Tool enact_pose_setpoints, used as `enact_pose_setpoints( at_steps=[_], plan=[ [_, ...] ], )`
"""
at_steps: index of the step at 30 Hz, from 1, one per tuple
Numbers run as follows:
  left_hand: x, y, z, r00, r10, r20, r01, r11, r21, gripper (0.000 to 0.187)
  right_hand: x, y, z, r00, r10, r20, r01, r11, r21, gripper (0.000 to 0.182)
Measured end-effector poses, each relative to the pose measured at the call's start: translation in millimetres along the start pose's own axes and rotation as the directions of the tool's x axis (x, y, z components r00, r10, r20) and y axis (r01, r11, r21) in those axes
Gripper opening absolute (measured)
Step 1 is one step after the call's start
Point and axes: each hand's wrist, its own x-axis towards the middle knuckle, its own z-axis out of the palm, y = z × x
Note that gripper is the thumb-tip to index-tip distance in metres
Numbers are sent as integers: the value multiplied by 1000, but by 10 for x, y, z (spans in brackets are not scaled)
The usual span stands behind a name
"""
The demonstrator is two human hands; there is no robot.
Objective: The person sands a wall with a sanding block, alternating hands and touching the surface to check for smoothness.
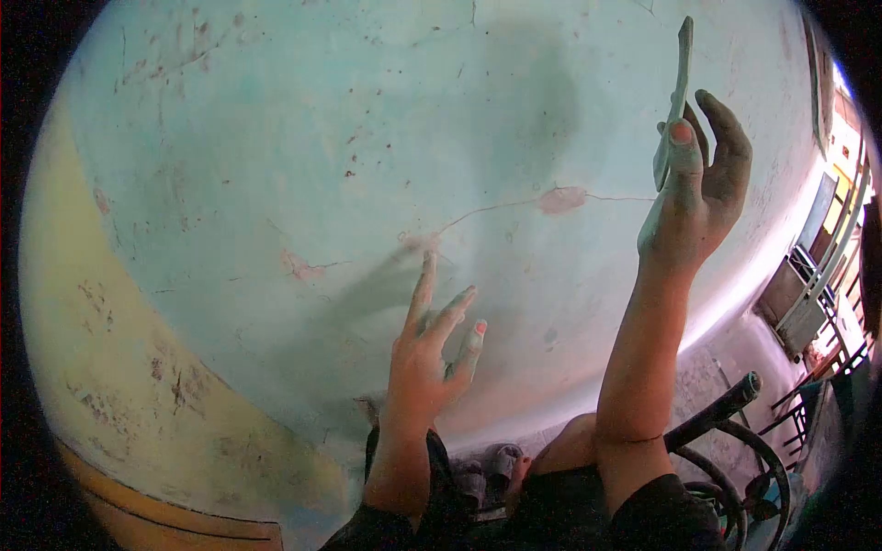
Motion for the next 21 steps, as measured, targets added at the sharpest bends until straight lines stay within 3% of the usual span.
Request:
enact_pose_setpoints(
  at_steps=[5, 7, 9, 15, 19, 21],
  plan=[
    [8, -28, -16, 1000, -19, 15, 18, 999, 52, 34, -6, 37, 23, 1000, 0, 0, 0, 998, 64, 53],
    [12, -46, 21, 999, -36, 29, 34, 998, 51, 35, -33, 2, 34, 996, 92, 6, -92, 994, 64, 53],
    [10, -90, 69, 990, -140, 19, 141, 987, -82, 36, -25, 44, 23, 1000, 13, 11, -14, 997, 71, 52],
    [39, -141, 183, 1000, -15, -3, 15, 1000, 24, 39, -49, -16, 65, 997, 77, 17, -77, 996, 35, 53],
    [14, -184, 147, 1000, -10, 22, 9, 996, 84, 39, -55, 2, 67, 997, 74, 10, -75, 996, 50, 55],
    [8, -217, 72, 1000, -7, -2, 6, 999, -50, 38, -52, 24, 58, 999, 45, 28, -46, 998, 39, 56]
  ],
)
